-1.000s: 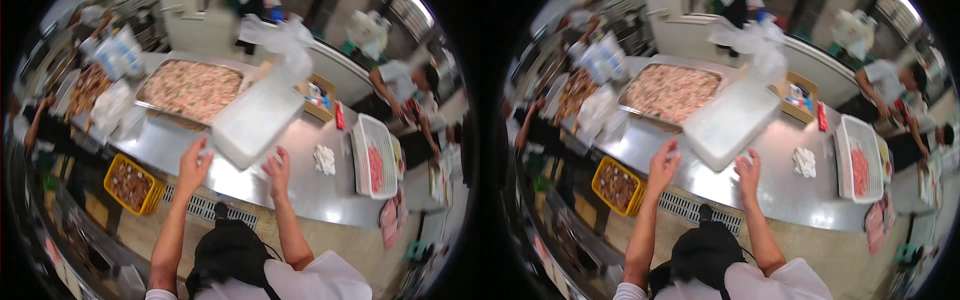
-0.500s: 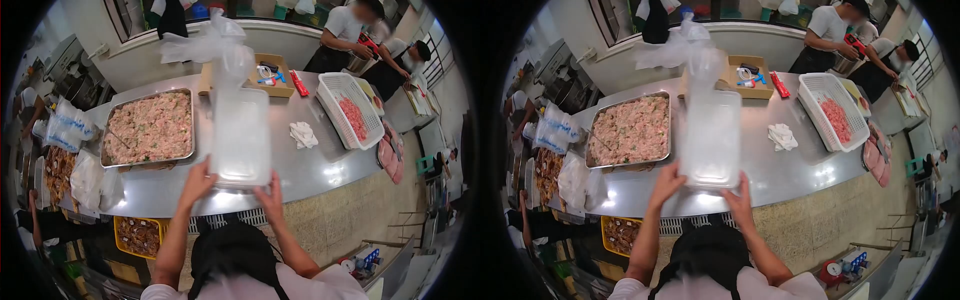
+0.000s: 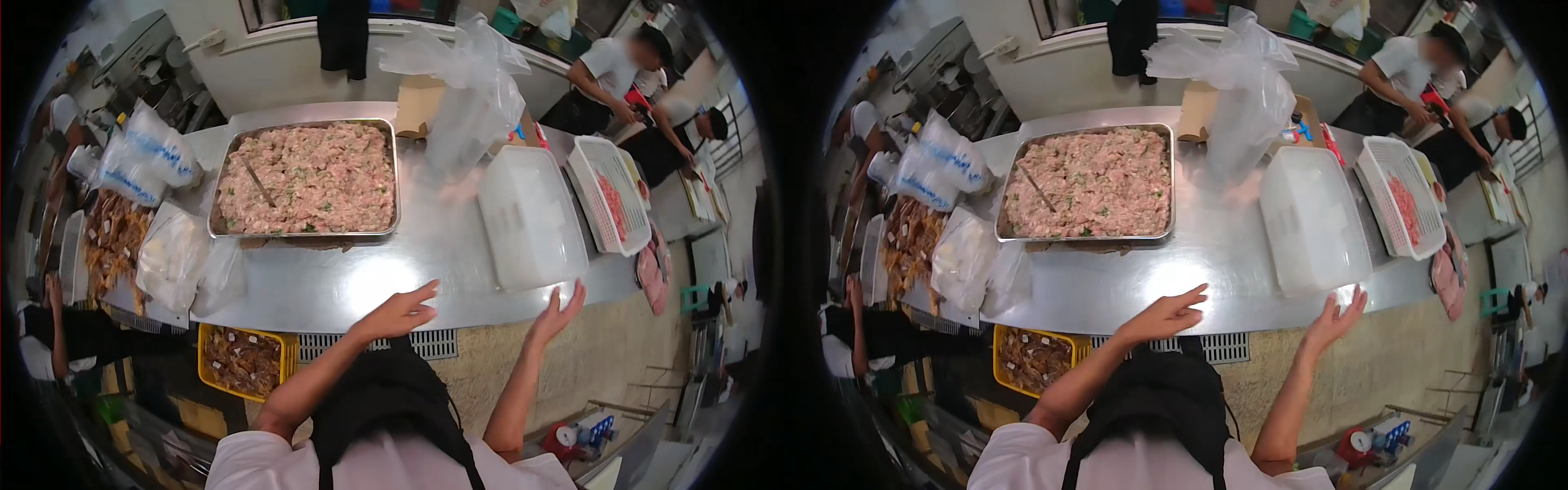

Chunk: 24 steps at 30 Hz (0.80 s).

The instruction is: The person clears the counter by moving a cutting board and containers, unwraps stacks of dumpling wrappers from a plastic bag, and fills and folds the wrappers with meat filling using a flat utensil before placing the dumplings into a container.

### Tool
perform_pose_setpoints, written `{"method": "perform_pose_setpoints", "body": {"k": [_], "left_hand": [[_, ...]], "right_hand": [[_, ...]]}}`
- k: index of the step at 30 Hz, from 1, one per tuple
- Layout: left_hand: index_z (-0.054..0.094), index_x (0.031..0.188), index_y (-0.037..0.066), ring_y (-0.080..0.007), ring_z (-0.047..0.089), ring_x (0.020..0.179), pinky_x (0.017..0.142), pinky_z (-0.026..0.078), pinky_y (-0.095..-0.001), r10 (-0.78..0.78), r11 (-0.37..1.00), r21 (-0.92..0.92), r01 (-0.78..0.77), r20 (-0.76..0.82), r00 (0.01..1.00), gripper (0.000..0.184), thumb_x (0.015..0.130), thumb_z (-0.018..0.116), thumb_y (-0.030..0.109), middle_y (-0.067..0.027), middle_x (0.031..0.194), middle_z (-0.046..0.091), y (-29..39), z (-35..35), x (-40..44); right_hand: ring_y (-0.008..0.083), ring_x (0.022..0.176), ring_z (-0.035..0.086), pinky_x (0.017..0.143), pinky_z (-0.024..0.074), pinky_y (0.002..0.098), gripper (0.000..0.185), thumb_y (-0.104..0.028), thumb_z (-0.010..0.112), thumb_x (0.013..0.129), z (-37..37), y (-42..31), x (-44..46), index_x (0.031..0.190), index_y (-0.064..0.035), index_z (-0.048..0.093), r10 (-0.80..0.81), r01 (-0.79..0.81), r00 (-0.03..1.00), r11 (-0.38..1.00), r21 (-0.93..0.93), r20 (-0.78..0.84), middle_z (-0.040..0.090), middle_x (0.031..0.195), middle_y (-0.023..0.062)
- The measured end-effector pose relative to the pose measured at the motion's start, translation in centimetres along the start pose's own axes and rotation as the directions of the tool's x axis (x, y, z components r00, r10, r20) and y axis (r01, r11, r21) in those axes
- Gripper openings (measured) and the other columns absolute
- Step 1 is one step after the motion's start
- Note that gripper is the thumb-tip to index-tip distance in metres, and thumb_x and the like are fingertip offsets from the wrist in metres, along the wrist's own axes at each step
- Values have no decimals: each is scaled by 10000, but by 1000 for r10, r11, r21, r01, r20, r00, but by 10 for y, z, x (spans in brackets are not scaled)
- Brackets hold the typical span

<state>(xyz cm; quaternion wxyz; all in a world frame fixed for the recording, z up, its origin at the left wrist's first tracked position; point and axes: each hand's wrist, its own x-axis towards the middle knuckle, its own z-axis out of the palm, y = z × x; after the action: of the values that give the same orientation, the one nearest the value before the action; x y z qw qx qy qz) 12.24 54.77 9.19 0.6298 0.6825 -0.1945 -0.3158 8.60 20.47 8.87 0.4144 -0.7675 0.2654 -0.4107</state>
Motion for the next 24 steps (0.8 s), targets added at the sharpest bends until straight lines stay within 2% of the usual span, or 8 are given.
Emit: {"method": "perform_pose_setpoints", "body": {"k": [2, 4, 8, 11, 15, 19, 21, 24], "left_hand": [[342, 1554, 50, -232, 624, 1211, 1011, 502, -348, -29, 1000, 0, 29, -45, 999, 645, 1007, 628, 238, -186, 1426, 568, -21, -18, -23], [386, 1524, 16, -230, 631, 1196, 1001, 510, -346, -50, 998, -36, 48, -70, 996, 608, 1007, 631, 222, -182, 1398, 588, -29, -34, -49], [390, 1508, -26, -255, 644, 1175, 972, 532, -344, -113, 985, -145, 94, -127, 985, 626, 997, 651, 222, -206, 1390, 583, -46, -56, -93], [399, 1497, -41, -264, 647, 1175, 953, 541, -341, -143, 966, -234, 107, -140, 980, 610, 998, 645, 210, -223, 1375, 588, -56, -62, -119], [419, 1480, -51, -247, 656, 1153, 932, 548, -327, -158, 955, -281, 99, -194, 968, 580, 1003, 636, 196, -220, 1348, 605, -58, -69, -141], [454, 1461, -40, -217, 668, 1114, 916, 544, -309, -142, 961, -267, 72, -252, 957, 542, 1002, 635, 182, -189, 1308, 637, -63, -78, -157], [469, 1451, -38, -207, 671, 1102, 918, 541, -307, -148, 965, -251, 76, -285, 947, 527, 1002, 635, 182, -182, 1285, 652, -60, -81, -163], [516, 1415, -30, -184, 675, 1061, 928, 536, -306, -154, 976, -197, 89, -344, 926, 484, 999, 639, 185, -164, 1214, 690, -66, -85, -177]], "right_hand": [[298, 1465, 319, 1186, 255, 457, 621, -110, 661, 909, 10, -37, -20, 1491, -86, 447, -84, 87, 995, 995, -39, 54, 392, 1566, 131], [357, 1484, 280, 1195, 246, 515, 562, -118, 667, 882, 16, -64, -24, 1422, -58, 522, -277, 305, 946, 936, -176, 168, 361, 1569, 173], [346, 1418, 384, 1195, 176, 571, 577, -48, 635, 856, 46, -62, -23, 1421, -100, 528, -382, 455, 888, 813, -364, 257, 454, 1504, 143], [311, 1315, 500, 1187, 161, 593, 544, 18, 582, 842, 48, -50, -17, 1364, -134, 594, -178, 320, 930, 821, -473, 322, 569, 1393, 116], [293, 1233, 564, 1183, 152, 612, 517, 63, 549, 820, 30, -26, 11, 1284, -136, 661, -145, 294, 922, 866, -405, 359, 661, 1261, 95], [325, 1244, 567, 1145, 346, 482, 519, 108, 524, 797, 16, -20, 22, 1242, -106, 683, -375, 419, 903, 877, -235, 208, 675, 1239, 121], [342, 1263, 555, 1093, 422, 411, 491, 111, 543, 793, 14, -53, -7, 1226, -75, 681, -450, 469, 882, 808, -358, 140, 670, 1248, 142], [320, 1205, 600, 1051, 446, 398, 382, 83, 574, 839, 16, -78, -74, 1189, -22, 683, -352, 391, 900, 913, -118, 258, 680, 1216, 167]]}}
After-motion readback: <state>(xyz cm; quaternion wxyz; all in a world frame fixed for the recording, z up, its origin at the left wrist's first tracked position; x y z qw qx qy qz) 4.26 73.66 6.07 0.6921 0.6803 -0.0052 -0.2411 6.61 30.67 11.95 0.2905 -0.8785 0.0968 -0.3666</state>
